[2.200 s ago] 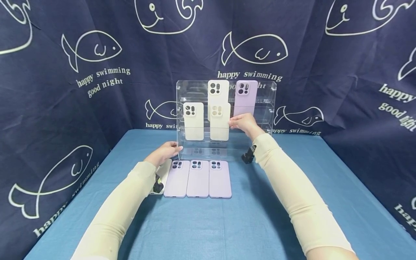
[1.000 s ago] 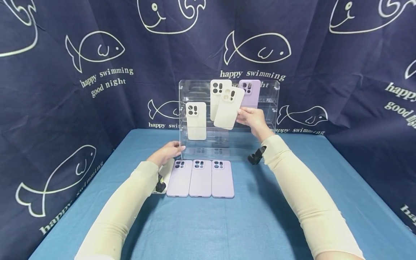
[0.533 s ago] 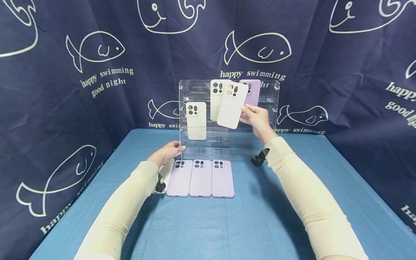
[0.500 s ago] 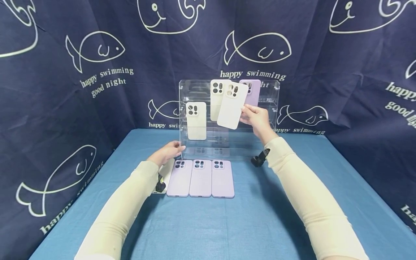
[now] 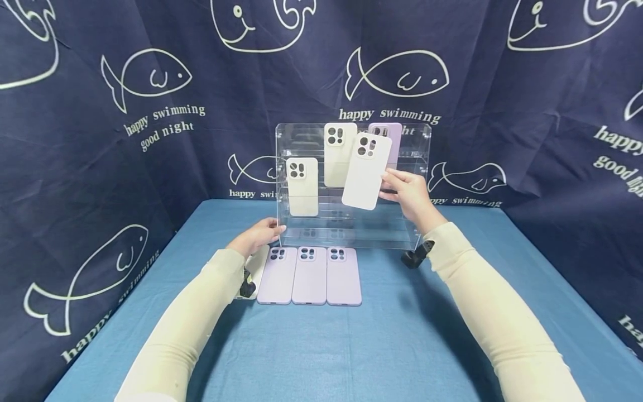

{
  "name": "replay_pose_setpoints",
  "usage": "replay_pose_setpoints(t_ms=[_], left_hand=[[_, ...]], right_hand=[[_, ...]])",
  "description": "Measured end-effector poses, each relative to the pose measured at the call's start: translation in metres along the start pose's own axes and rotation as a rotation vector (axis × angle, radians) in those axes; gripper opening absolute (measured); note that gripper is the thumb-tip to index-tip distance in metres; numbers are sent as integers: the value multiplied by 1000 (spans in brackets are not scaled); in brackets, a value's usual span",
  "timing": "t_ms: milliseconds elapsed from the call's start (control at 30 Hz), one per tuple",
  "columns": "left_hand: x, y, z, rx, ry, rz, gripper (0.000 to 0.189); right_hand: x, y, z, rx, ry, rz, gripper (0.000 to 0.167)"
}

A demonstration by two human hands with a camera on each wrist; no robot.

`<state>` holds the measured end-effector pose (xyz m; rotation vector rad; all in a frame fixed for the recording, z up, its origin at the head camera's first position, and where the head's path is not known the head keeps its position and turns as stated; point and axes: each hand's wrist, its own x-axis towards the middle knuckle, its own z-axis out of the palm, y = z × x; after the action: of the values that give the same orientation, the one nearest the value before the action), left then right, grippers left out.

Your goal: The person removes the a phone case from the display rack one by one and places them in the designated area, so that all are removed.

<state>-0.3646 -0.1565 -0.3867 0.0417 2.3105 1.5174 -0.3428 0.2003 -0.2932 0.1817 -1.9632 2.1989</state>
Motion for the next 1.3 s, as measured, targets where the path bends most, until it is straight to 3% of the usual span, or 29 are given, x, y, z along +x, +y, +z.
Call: replay_pose_setpoints(t_ms=[233, 500, 800, 1300], left_hand=[[0, 0, 0, -4, 3, -2, 63], [-1, -1, 2, -14, -1, 9, 62], [2, -2, 1, -10, 5, 3, 62], [6, -4, 1, -28, 9, 13, 59]], right_hand=[[-9, 2, -10, -19, -55, 53, 58], [-21, 6, -16, 6, -62, 94, 58], [-39, 7, -25, -67, -104, 106, 55], [-55, 29, -39, -124, -127, 145, 57]])
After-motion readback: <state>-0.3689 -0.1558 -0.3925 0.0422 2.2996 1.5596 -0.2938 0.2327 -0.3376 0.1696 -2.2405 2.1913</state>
